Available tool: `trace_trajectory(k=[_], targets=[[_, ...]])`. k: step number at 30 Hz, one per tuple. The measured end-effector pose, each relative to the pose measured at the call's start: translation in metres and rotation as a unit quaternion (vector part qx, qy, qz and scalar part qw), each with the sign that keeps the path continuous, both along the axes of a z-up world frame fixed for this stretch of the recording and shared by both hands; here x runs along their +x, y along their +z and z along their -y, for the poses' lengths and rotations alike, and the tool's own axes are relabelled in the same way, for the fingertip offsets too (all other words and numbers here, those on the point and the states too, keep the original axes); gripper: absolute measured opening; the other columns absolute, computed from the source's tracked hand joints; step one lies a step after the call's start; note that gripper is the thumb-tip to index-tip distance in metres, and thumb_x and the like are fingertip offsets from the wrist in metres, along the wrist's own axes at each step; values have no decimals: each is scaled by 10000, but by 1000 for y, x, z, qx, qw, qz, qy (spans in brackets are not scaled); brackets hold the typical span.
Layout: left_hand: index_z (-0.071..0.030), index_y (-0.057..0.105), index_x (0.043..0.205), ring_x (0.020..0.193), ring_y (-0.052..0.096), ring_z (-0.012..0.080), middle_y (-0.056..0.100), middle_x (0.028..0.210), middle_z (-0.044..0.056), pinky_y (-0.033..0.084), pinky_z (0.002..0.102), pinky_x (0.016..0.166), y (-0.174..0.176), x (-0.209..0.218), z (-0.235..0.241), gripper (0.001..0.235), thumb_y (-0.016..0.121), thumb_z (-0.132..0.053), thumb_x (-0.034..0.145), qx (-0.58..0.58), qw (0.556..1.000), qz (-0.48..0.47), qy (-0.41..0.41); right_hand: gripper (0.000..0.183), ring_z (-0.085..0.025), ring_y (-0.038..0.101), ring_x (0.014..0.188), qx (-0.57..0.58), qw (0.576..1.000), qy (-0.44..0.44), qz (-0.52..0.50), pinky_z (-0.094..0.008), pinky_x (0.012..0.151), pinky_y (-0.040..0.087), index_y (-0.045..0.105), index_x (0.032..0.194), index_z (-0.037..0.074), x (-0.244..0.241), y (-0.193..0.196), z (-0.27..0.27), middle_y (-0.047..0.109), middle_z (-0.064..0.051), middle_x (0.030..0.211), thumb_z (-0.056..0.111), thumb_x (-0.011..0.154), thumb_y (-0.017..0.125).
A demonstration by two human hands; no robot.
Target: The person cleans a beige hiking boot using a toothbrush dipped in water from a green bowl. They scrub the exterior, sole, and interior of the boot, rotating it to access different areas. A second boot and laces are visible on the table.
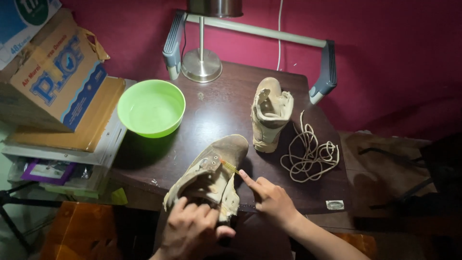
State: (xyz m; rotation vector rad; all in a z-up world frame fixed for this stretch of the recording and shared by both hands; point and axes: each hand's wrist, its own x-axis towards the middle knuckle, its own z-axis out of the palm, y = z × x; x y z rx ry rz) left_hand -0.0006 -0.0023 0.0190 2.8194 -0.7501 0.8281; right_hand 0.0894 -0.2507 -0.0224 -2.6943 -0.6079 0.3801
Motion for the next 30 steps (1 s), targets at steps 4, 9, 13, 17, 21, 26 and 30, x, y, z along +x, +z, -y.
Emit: trace_trajectory(k=[4, 9, 13, 17, 21, 26, 30], targets=[[-215, 552, 737, 455, 555, 237, 543, 591, 0, 433, 415, 479, 33, 4, 3, 396, 505, -493, 1014, -47, 994, -49, 84, 1069, -313, 545, 684, 9, 1000, 11, 17, -471, 600, 515, 313, 1589, 473, 3, -5, 3, 467, -3, 839, 67, 633, 569], [-386, 428, 1538, 533, 697, 319, 675, 673, 20, 565, 497, 467, 28, 16, 0, 692, 617, -590, 904, -55, 942, -249, 216, 1084, -269, 488, 659, 10, 1000, 17, 21, -452, 566, 518, 307, 1589, 483, 9, -5, 5, 433, 9, 809, 36, 632, 550], [-293, 626, 1350, 469, 664, 220, 664, 597, 13, 502, 363, 421, 12, 6, 17, 734, 524, -825, 854, 62, 961, -124, 238, 1012, -258, 601, 748, -8, 1000, 10, -17, -411, 669, 527, 329, 1569, 519, 3, 19, 14, 511, 12, 841, 150, 662, 583], [-271, 663, 1286, 436, 551, 162, 524, 563, -19, 436, 338, 417, -11, -4, 29, 873, 457, -953, 780, 46, 968, -38, 244, 1021, -213, 593, 713, 15, 998, 31, -53, -359, 639, 495, 413, 1553, 483, -21, 55, 21, 511, 19, 776, 140, 602, 561], [-276, 575, 1464, 409, 550, 171, 505, 547, -20, 480, 355, 410, 0, -12, 31, 684, 447, -705, 947, 20, 973, -57, 224, 1095, -289, 631, 759, -107, 986, 73, -106, -429, 666, 494, 317, 1572, 556, -34, 89, 21, 588, 20, 861, 116, 612, 606], [-313, 374, 1594, 805, 590, 265, 644, 848, 39, 319, 778, 1039, 30, -18, 0, 1169, 728, -888, 639, 96, 992, -82, 10, 917, -340, 640, 722, -231, 970, 50, -55, -513, 627, 525, 250, 1581, 577, -25, 90, 18, 559, -10, 868, 292, 775, 584], [-224, 673, 1071, 624, 506, 220, 504, 639, -24, 303, 881, 988, 6, -22, -6, 262, 592, -283, 830, 61, 998, -32, 3, 963, -327, 630, 683, -245, 967, 60, -45, -502, 596, 515, 229, 1596, 544, -34, 105, 12, 547, -6, 865, 222, 781, 629]])
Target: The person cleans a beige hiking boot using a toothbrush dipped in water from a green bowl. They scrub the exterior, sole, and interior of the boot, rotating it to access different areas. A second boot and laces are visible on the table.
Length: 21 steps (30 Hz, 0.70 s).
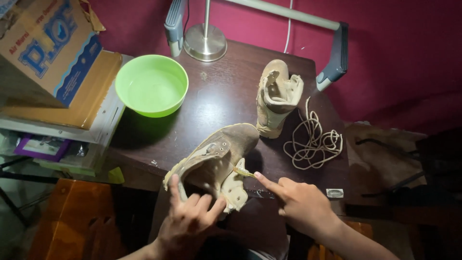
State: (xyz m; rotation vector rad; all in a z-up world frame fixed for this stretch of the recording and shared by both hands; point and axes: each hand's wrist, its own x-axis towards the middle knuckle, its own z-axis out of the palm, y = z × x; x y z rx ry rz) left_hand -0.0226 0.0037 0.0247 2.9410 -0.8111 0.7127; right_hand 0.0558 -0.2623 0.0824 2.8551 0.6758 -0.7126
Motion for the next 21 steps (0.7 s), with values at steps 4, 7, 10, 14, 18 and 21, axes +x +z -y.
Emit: trace_trajectory(k=[4, 7, 10, 14, 18, 21], targets=[[-230, 602, 766, 516, 447, 198, 443, 609, -32, 372, 741, 1024, 9, 6, -1, 317, 484, -483, 917, -80, 995, 62, -23, 742, -350, 671, 726, 17, 999, 31, -31, -537, 604, 502, 315, 1556, 587, -6, 20, 0, 578, -9, 884, 391, 888, 570], [-241, 516, 666, 530, 391, 164, 394, 624, -52, 417, 511, 980, 11, 10, -3, 336, 525, -136, 985, -103, 985, 119, -72, 793, -320, 682, 815, -25, 996, 46, -68, -498, 698, 524, 317, 1538, 642, 3, 46, -9, 618, 13, 945, 294, 864, 550], [-261, 497, 690, 561, 382, 142, 382, 665, -71, 361, 378, 970, 6, 18, -8, 437, 367, -440, 1066, -91, 979, 141, -114, 715, -321, 689, 789, -52, 998, 42, 3, -499, 657, 536, 329, 1535, 602, 18, 41, -3, 616, -10, 935, 349, 893, 514], [-237, 580, 741, 580, 426, 176, 451, 701, -55, 348, 412, 900, 3, 26, -8, 606, 263, -608, 1100, -92, 973, 124, -174, 668, -343, 691, 823, 21, 993, 102, -53, -464, 733, 531, 367, 1499, 674, 19, 44, -10, 650, -11, 904, 428, 909, 559], [-234, 550, 690, 542, 389, 169, 414, 672, -52, 366, 345, 779, 9, 25, -12, 336, 447, -264, 1009, -79, 972, 136, -173, 893, -216, 669, 1023, -77, 991, -29, -104, -375, 857, 520, 308, 1476, 767, 42, 38, -18, 670, 61, 1107, 230, 827, 604], [-220, 519, 680, 563, 371, 175, 405, 680, -37, 342, 336, 663, 8, 28, -12, 343, 478, -131, 1009, -83, 973, 138, -168, 894, -255, 672, 723, -46, 998, 11, 32, -403, 627, 549, 227, 1546, 666, 47, 19, 1, 624, 10, 911, 252, 843, 593]])
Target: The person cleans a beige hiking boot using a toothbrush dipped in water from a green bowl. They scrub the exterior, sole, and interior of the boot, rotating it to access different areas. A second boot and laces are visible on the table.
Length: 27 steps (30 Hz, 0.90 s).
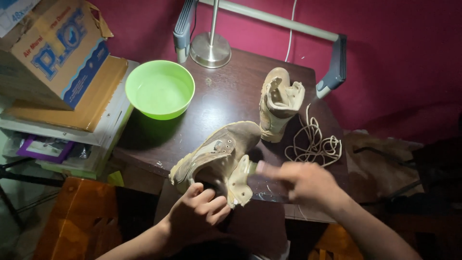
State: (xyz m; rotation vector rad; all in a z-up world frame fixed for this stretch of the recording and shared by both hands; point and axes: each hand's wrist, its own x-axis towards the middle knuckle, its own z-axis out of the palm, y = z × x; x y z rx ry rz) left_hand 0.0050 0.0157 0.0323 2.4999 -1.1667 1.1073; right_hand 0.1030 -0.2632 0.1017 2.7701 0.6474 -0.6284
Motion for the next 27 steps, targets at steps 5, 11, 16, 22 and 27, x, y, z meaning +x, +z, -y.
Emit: trace_trajectory(k=[5, 11, 16, 22, 27], targets=[[-222, 571, 741, 551, 432, 185, 479, 717, -49, 338, 357, 645, -17, -6, 4, 645, 312, -704, 1083, 39, 999, -17, -4, 937, -247, 672, 877, -5, 998, -10, -63, -405, 732, 561, 275, 1484, 743, 16, -12, -3, 634, 22, 981, 201, 778, 571], [-198, 491, 700, 559, 383, 202, 410, 679, -18, 298, 371, 608, 0, 0, -2, 649, 285, -695, 1063, -7, 999, -46, -11, 993, -230, 600, 823, 198, 957, 109, -181, -361, 742, 473, 468, 1524, 448, 22, -41, 24, 656, -37, 832, 48, 616, 490], [-208, 493, 701, 548, 384, 183, 427, 677, -41, 330, 346, 638, -11, -3, 4, 638, 306, -692, 1073, 1, 999, -33, -3, 1012, -156, 651, 730, 108, 990, 74, -51, -303, 560, 540, 334, 1513, 613, 40, -62, 27, 689, 30, 964, 65, 754, 721], [-222, 535, 731, 564, 421, 185, 463, 702, -45, 346, 356, 668, -15, -4, 4, 617, 358, -717, 1055, 1, 999, -50, 2, 931, -225, 625, 862, 143, 972, 27, -185, -361, 725, 473, 516, 1450, 542, 36, -18, 1, 677, -58, 1030, 39, 667, 505], [-214, 508, 711, 551, 406, 185, 447, 692, -44, 339, 359, 667, -13, -2, 5, 640, 307, -709, 1064, 10, 999, -42, 1, 1006, -174, 675, 919, 79, 988, 0, -133, -349, 756, 515, 394, 1465, 681, 31, -9, -7, 710, 14, 1158, 35, 742, 664]])
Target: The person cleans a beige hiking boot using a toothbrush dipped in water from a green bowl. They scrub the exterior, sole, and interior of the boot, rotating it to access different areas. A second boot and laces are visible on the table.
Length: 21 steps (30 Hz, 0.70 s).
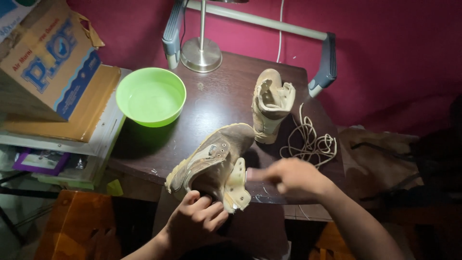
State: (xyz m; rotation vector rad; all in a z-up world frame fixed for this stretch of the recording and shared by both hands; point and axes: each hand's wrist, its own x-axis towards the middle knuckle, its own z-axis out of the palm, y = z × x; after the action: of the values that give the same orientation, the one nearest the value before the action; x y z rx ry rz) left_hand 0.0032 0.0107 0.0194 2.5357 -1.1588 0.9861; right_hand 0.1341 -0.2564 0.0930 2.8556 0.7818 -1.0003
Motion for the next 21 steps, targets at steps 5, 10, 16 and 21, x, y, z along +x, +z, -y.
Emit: trace_trajectory(k=[5, 10, 16, 21], targets=[[-207, 571, 752, 577, 455, 185, 513, 718, -41, 359, 351, 656, -5, -3, 3, 623, 348, -688, 1080, 10, 1000, -3, -16, 774, -70, 632, 736, -82, 995, -46, -19, -198, 516, 463, 491, 1454, 570, 7, 18, -12, 694, 45, 1076, 68, 872, 586], [-211, 540, 730, 552, 400, 187, 455, 697, -38, 328, 358, 642, 6, 2, 3, 678, 206, -692, 1070, -7, 1000, -1, -2, 776, -131, 568, 708, 122, 990, 49, -54, -313, 617, 464, 467, 1455, 487, 0, -2, 19, 631, 30, 869, 585, 694, 353], [-231, 539, 718, 527, 446, 166, 488, 672, -63, 339, 340, 635, 1, -5, 8, 373, 433, -420, 1022, 15, 1000, 7, -3, 995, -134, 699, 992, -6, 1000, -13, 16, -318, 759, 539, 399, 1452, 660, 4, -13, 22, 667, 116, 1233, 84, 660, 575], [-213, 595, 787, 547, 447, 197, 522, 724, -47, 324, 378, 613, 3, -2, 3, 504, 466, -659, 983, 17, 999, -36, -17, 854, -142, 770, 1068, 234, 959, 102, -122, -288, 799, 552, 620, 1399, 360, -9, -9, 26, 655, 57, 1408, 208, 580, 432]])
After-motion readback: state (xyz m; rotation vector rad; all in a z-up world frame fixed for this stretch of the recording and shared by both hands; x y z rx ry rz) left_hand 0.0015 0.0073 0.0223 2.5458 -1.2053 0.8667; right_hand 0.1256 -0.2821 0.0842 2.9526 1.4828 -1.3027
